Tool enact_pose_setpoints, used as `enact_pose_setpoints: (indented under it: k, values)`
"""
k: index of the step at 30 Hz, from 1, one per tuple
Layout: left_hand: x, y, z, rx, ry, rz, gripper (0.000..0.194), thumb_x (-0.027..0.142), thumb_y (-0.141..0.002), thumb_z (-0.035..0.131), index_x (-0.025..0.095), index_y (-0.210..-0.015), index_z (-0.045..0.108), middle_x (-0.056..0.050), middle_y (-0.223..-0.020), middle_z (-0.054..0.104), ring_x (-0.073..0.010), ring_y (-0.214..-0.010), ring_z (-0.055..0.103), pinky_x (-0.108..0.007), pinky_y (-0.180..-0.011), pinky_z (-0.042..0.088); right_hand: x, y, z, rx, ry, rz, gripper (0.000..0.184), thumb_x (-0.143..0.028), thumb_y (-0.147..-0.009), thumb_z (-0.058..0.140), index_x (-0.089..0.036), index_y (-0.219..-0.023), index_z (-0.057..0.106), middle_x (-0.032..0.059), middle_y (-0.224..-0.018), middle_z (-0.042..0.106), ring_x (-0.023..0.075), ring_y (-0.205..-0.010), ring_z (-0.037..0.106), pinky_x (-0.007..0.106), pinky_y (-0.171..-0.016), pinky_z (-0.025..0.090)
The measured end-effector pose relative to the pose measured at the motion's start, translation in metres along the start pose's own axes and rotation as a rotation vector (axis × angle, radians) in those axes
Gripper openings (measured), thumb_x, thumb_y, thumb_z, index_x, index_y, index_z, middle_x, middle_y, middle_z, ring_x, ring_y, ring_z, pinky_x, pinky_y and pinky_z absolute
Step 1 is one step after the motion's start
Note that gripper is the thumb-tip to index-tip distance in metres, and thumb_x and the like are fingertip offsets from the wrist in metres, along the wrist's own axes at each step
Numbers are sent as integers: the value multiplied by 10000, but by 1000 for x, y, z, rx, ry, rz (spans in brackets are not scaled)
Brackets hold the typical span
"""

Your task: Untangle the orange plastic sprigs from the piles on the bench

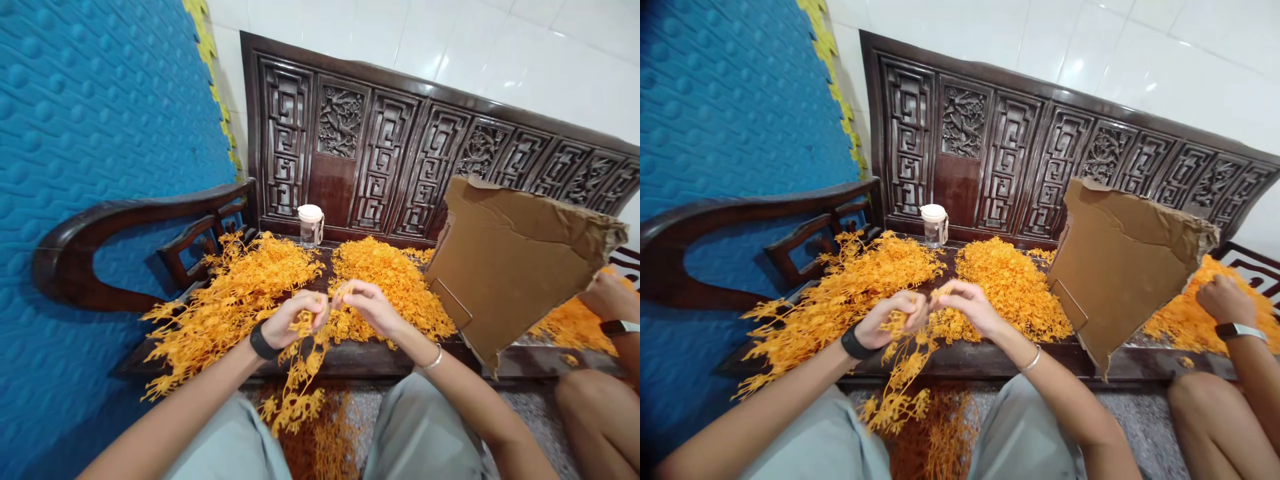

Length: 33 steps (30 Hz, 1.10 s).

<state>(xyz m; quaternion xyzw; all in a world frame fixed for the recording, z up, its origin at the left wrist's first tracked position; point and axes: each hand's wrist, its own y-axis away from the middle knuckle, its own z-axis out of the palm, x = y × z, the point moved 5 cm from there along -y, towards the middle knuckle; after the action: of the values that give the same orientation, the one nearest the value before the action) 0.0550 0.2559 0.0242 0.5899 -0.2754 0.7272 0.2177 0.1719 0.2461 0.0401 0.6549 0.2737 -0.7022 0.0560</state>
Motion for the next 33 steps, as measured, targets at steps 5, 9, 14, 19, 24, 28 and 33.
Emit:
enact_pose_setpoints:
  k: [5,9,14,19,24,28,33]
  values:
    - [-15,-12,-25,234,-283,18,254,358,-720,485,159,-569,531,2,-578,486,-108,-505,411,-225,-461,314,9,-16,-48,324,633,-137,143,-296,-734,552,-160,-777,568,25,-736,559,127,-680,494,250,-662,390]
    - [-29,-19,-38,265,-376,22,306,460,-728,488,164,-661,519,48,-533,400,-86,-441,355,-208,-417,280,15,-30,-69,352,1027,-124,192,-250,-760,529,-158,-928,515,21,-730,541,128,-664,483,249,-647,381]
    - [-26,-18,-40,297,-326,59,330,487,-716,490,161,-680,525,25,-582,449,-99,-474,409,-210,-414,326,18,-50,-62,62,1508,-152,156,-254,-802,499,-162,-916,551,65,-834,566,180,-829,471,322,-765,339]
    - [-27,-15,-42,354,-218,0,357,518,-678,530,165,-653,485,50,-531,381,-85,-444,380,-201,-403,338,23,-53,-57,-11,1717,-209,221,-262,-818,458,-135,-963,566,119,-973,515,227,-918,409,360,-770,329]
    - [-28,-10,-44,392,-74,-53,356,494,-662,578,162,-640,453,67,-510,359,-45,-373,303,-169,-337,233,22,-43,-62,75,1750,-204,300,-150,-790,427,-77,-1066,519,172,-1216,381,275,-1045,339,416,-842,295]
    - [-21,1,-23,122,-40,-136,347,468,-752,486,144,-626,493,25,-544,463,-33,-325,310,-183,-317,190,18,-28,-63,170,1552,-225,338,-157,-797,419,-125,-1129,473,131,-1219,405,246,-1058,359,402,-847,298]
    - [-21,15,-5,34,-32,-187,288,459,-722,534,173,-706,505,36,-571,478,-64,-337,395,-200,-328,298,20,-9,-38,93,1086,-177,190,-253,-841,412,-172,-920,564,55,-986,560,167,-942,473,336,-846,331]
